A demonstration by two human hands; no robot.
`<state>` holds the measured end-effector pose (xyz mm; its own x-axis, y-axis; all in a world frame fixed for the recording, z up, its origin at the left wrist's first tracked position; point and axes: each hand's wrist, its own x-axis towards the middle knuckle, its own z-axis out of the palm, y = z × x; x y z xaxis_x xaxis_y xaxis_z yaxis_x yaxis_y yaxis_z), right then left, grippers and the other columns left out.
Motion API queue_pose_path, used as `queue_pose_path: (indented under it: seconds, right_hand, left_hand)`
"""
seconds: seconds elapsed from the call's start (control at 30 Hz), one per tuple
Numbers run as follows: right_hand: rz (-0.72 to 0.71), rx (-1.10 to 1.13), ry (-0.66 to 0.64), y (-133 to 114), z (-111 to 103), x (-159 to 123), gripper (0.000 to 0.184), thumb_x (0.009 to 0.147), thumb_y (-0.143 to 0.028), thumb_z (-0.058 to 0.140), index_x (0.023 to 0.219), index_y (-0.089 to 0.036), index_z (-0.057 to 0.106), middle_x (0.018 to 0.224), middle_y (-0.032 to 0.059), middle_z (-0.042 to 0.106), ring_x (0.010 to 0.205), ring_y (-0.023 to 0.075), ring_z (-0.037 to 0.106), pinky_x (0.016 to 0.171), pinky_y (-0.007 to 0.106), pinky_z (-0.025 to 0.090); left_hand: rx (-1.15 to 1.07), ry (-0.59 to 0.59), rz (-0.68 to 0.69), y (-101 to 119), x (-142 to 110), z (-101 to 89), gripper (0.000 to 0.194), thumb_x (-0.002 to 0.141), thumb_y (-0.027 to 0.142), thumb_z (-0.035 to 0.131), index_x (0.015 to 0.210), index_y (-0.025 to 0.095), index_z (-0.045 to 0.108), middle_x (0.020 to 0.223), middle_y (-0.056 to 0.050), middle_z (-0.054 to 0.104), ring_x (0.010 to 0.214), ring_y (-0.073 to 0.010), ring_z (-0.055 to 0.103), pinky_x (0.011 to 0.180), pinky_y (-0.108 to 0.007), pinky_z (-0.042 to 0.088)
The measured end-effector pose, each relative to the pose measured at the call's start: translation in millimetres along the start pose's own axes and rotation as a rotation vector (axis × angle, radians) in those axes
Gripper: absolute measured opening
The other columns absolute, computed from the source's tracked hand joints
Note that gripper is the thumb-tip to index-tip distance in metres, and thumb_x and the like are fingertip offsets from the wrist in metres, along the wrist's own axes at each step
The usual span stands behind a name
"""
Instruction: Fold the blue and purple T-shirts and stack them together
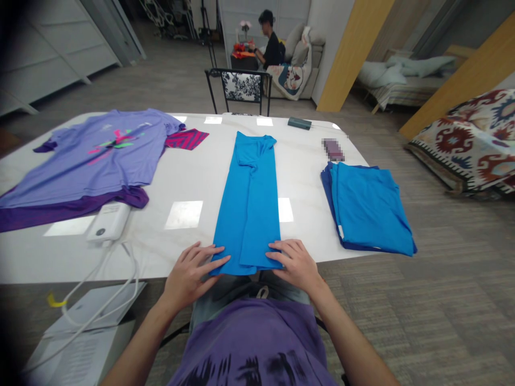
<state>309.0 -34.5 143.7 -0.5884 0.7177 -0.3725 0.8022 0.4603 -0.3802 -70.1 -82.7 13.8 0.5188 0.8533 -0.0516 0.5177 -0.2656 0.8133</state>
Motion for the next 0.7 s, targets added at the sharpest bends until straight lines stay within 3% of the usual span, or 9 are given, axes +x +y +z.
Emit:
queue_pose_path:
  seconds: [0.2,0.33,0.43,0.53,0.6,0.7]
  right_hand:
    - [-0.018,0.015,0.024,2.4,1.8,-3.3,0.039,0.1,-0.025,0.082,0.138,-0.034,0.077,0.149,0.004,0.077,0.131,0.0288,0.073,0.109,0.051,0.054]
    - [-0.054,0.124,-0.021,-9.0,-17.6,-9.0,0.033,0.106,-0.014,0.068,0.127,-0.036,0.081,0.128,-0.0021,0.085,0.107,0.0213,0.077,0.108,0.049,0.051]
    - [-0.041,0.366,-0.189,-29.2,-58.8,-8.8,0.025,0.113,-0.022,0.066,0.128,-0.038,0.08,0.11,-0.0026,0.086,0.095,0.0184,0.078,0.106,0.047,0.054]
    - [-0.006,0.634,-0.363,-44.4,-115.7,5.2,0.024,0.113,-0.033,0.071,0.132,-0.045,0.079,0.101,0.0,0.085,0.092,0.0192,0.079,0.099,0.044,0.06]
    - [0.03,0.676,-0.402,-41.4,-151.0,26.6,0.026,0.113,-0.037,0.071,0.135,-0.048,0.08,0.101,0.0047,0.085,0.095,0.0216,0.081,0.094,0.043,0.063]
    - [0.141,0.555,-0.306,-6.5,-183.8,79.9,0.022,0.112,-0.043,0.072,0.129,-0.04,0.086,0.105,0.011,0.084,0.097,0.0257,0.081,0.088,0.044,0.065]
  left_hand:
    - [-0.047,0.024,0.032,-6.9,-1.5,1.3,0.057,0.104,0.023,0.075,0.153,0.05,0.073,0.157,0.002,0.074,0.142,-0.0269,0.07,0.137,-0.059,0.046]
    - [-0.188,0.022,0.079,2.2,-12.6,-6.7,0.055,0.103,0.021,0.068,0.147,0.054,0.077,0.133,0.001,0.084,0.121,-0.0263,0.078,0.127,-0.057,0.058]
    - [-0.36,-0.014,0.088,27.8,-21.6,-29.4,0.066,0.1,0.026,0.068,0.157,0.06,0.068,0.105,0.0,0.085,0.094,-0.0272,0.079,0.11,-0.055,0.07]
    - [-0.514,-0.022,0.118,54.9,-14.0,-66.4,0.078,0.098,0.028,0.068,0.165,0.065,0.055,0.094,0.0,0.082,0.083,-0.0284,0.078,0.09,-0.051,0.076]
    - [-0.54,0.009,0.09,64.3,9.3,-92.3,0.079,0.1,0.029,0.07,0.167,0.067,0.05,0.096,0.002,0.082,0.084,-0.0281,0.079,0.08,-0.048,0.075]
    - [-0.49,0.157,-0.05,56.8,76.0,-119.5,0.054,0.106,0.03,0.07,0.152,0.059,0.068,0.102,0.003,0.083,0.09,-0.0245,0.079,0.082,-0.043,0.072]
